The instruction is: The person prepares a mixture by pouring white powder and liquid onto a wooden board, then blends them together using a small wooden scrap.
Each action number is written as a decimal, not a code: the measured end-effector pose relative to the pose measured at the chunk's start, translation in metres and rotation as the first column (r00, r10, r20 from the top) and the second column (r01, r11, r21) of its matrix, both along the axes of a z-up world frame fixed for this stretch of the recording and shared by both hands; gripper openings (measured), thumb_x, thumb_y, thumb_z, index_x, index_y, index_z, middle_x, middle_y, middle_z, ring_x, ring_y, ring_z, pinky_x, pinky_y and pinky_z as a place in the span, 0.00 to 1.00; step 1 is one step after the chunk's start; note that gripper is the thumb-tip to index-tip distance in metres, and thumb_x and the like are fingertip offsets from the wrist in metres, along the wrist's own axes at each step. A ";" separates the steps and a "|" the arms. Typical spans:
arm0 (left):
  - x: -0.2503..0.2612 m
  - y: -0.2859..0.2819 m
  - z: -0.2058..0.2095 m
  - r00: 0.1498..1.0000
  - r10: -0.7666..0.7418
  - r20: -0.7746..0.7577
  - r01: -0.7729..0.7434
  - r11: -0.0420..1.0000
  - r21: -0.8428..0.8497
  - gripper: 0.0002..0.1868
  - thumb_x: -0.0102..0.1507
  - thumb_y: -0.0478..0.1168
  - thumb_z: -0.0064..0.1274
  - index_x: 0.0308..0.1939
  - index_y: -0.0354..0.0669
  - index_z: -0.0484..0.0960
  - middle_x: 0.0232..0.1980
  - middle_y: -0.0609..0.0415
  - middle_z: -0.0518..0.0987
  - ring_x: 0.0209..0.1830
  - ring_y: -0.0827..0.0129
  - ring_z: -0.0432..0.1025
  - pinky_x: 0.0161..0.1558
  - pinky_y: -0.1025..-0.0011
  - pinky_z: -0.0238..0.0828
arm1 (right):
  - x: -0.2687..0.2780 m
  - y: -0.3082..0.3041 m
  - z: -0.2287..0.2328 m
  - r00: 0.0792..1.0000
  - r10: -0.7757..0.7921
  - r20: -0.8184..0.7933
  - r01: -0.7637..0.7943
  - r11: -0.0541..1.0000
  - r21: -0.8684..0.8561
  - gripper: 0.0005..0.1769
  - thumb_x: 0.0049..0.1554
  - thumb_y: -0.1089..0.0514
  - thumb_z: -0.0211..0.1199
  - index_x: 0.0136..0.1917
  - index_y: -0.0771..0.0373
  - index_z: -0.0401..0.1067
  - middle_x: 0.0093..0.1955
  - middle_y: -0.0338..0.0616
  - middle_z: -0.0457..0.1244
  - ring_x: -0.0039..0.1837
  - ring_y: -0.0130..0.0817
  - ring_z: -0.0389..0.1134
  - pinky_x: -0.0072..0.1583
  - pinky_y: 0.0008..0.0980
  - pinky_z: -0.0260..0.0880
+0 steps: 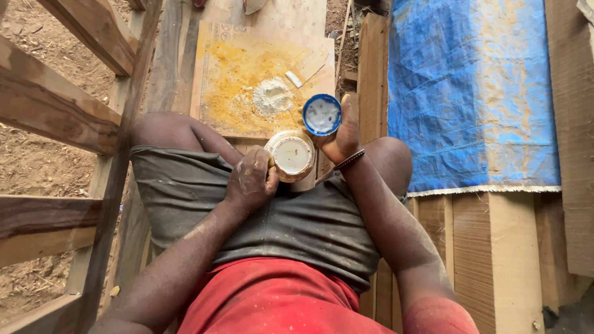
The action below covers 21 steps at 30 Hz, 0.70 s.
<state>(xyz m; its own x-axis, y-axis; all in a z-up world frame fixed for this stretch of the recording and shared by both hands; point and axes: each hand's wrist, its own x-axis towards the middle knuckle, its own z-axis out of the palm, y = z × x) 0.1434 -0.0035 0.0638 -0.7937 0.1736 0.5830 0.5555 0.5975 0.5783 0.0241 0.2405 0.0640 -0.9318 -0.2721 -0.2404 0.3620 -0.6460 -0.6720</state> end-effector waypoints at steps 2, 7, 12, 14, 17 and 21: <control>0.000 -0.001 -0.004 0.999 -0.012 0.039 0.012 1.000 0.009 0.18 0.57 0.33 0.55 0.48 0.33 0.67 0.42 0.38 0.71 0.39 0.44 0.71 0.40 0.50 0.71 | 0.000 -0.001 0.003 0.998 -0.030 0.054 0.029 0.999 0.021 0.43 0.59 0.23 0.46 0.69 0.60 0.66 0.64 0.50 0.66 0.64 0.47 0.68 0.60 0.52 0.73; 0.010 -0.001 -0.008 1.000 -0.019 0.011 0.018 0.998 0.062 0.21 0.57 0.33 0.52 0.53 0.30 0.68 0.46 0.34 0.73 0.42 0.40 0.71 0.43 0.50 0.71 | 0.005 0.000 0.005 1.000 -0.029 0.013 0.029 0.999 -0.032 0.46 0.62 0.23 0.44 0.71 0.64 0.65 0.66 0.55 0.66 0.68 0.49 0.67 0.66 0.52 0.72; 0.004 -0.006 0.001 0.974 -0.013 0.226 -0.018 0.991 0.136 0.11 0.58 0.33 0.53 0.42 0.34 0.71 0.40 0.38 0.74 0.41 0.43 0.72 0.44 0.50 0.71 | 0.004 0.003 0.008 1.000 0.018 0.002 -0.019 0.999 0.042 0.46 0.60 0.21 0.43 0.70 0.61 0.66 0.65 0.54 0.66 0.64 0.50 0.68 0.61 0.51 0.72; 0.005 -0.005 0.006 0.973 -0.051 0.225 0.010 0.984 0.180 0.09 0.57 0.32 0.54 0.39 0.36 0.72 0.37 0.40 0.75 0.39 0.45 0.73 0.42 0.52 0.71 | 0.002 0.003 0.008 0.999 -0.006 0.044 0.005 1.000 0.022 0.47 0.60 0.20 0.44 0.70 0.61 0.66 0.64 0.52 0.66 0.63 0.49 0.69 0.60 0.50 0.73; 0.010 -0.005 0.018 0.955 -0.171 0.241 0.120 0.970 0.213 0.09 0.56 0.30 0.56 0.37 0.37 0.72 0.35 0.43 0.74 0.35 0.48 0.74 0.39 0.55 0.71 | 0.001 0.005 0.010 0.999 -0.018 0.034 0.017 0.999 0.038 0.47 0.58 0.19 0.45 0.69 0.60 0.67 0.64 0.51 0.66 0.62 0.48 0.69 0.59 0.51 0.73; 0.021 -0.004 0.040 0.922 -0.324 0.211 0.291 0.941 0.174 0.10 0.54 0.27 0.54 0.39 0.39 0.75 0.38 0.45 0.76 0.37 0.48 0.75 0.38 0.57 0.72 | 0.003 0.004 0.011 0.998 -0.051 0.040 0.049 0.998 0.046 0.46 0.58 0.20 0.46 0.69 0.59 0.67 0.64 0.51 0.66 0.62 0.47 0.70 0.59 0.52 0.74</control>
<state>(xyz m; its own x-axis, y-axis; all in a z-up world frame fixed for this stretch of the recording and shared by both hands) 0.1648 -0.0080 0.1041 -0.8302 0.3629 0.4231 0.5383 0.3252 0.7775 0.0274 0.2440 0.0752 -0.9332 -0.2133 -0.2893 0.3576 -0.6333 -0.6863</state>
